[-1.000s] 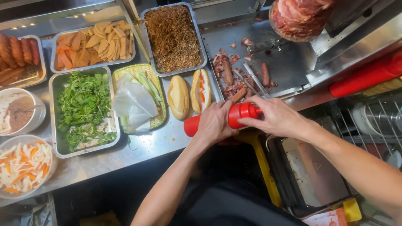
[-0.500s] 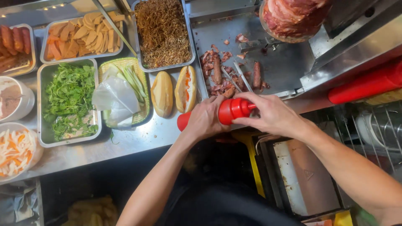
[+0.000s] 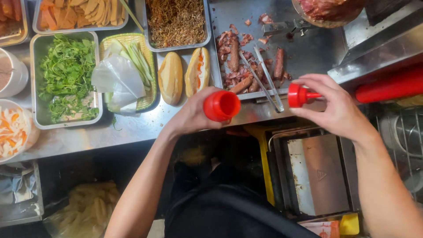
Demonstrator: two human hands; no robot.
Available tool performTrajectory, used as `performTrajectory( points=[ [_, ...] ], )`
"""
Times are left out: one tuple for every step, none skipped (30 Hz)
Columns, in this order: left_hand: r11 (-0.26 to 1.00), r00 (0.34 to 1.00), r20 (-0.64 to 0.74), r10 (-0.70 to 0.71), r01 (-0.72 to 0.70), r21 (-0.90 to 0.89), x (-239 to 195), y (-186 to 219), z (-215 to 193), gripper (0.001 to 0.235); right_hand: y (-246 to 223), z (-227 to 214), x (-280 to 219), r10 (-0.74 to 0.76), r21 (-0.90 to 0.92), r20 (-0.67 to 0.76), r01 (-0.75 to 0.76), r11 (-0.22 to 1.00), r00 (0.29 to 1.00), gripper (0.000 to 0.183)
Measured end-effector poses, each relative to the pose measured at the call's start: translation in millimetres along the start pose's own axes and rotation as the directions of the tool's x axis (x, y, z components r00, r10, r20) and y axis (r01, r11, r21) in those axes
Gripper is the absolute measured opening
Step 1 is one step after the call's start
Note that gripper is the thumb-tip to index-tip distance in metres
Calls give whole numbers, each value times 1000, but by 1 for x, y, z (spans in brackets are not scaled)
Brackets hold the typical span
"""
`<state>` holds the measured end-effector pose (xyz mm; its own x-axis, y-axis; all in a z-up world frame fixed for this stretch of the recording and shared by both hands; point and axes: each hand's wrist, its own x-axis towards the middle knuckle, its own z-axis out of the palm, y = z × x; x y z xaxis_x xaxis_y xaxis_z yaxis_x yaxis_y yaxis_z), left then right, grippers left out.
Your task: The person prepares a sandwich by first cutting a baguette in half with scissors. They then apply a red sauce from a squeeze bottle into the bread. The person adds sliced meat, vegetables, and other fillings from various containers using tongs and their hands, assembling the sandwich on a metal countertop.
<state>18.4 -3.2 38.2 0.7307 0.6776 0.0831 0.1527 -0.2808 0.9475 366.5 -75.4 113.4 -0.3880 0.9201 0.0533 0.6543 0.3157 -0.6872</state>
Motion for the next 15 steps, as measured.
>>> performTrajectory(
  points=[
    [998,991,-117,-57,59,16,-9,4,-7,73,28,10,-11,369,14,-66,-368,930,927,63],
    [993,966,-233,-111,120,24,-19,7,-15,73,56,21,-22,683,52,-123,-683,729,720,64],
    [993,964,-241,-108,116,18,-27,1,-15,73,81,34,-33,680,41,-123,-681,731,722,64],
    [984,921,-352,-169,180,1,-36,-6,-15,72,105,48,-44,774,22,-195,-786,618,603,73],
    [969,850,-474,-230,246,-29,-48,-13,-13,70,131,59,-50,834,1,-264,-865,502,484,83],
    [969,836,-496,-232,246,-40,-42,-31,-4,70,156,61,-63,824,-21,-261,-856,517,504,83],
    [989,811,-566,-146,130,-69,-47,-48,0,71,179,74,-67,794,-57,-362,-861,505,489,81],
    [997,772,-633,-60,10,-83,-54,-64,1,71,201,88,-70,751,-88,-461,-866,492,473,79],
    [997,736,-673,-71,30,-72,-46,-71,7,71,204,88,-71,734,-113,-434,-840,530,522,79],
    [990,729,-681,-74,-27,-136,-38,-79,10,83,207,89,-70,708,-118,-489,-843,525,509,89],
    [977,719,-690,-80,-80,-196,-36,-88,10,95,209,93,-68,683,-120,-535,-844,522,498,98],
    [982,679,-728,-94,-59,-182,-39,-89,12,95,221,97,-83,669,-144,-501,-815,561,549,98],
    [957,719,-695,-15,-190,-217,-36,-92,11,105,234,95,-97,578,-266,-532,-770,580,619,81],
    [915,747,-661,74,-315,-253,-32,-96,7,115,250,93,-108,478,-382,-550,-715,586,685,68],
    [919,726,-685,67,-312,-240,-41,-99,6,115,262,103,-109,462,-397,-531,-691,604,710,68]
  ],
)
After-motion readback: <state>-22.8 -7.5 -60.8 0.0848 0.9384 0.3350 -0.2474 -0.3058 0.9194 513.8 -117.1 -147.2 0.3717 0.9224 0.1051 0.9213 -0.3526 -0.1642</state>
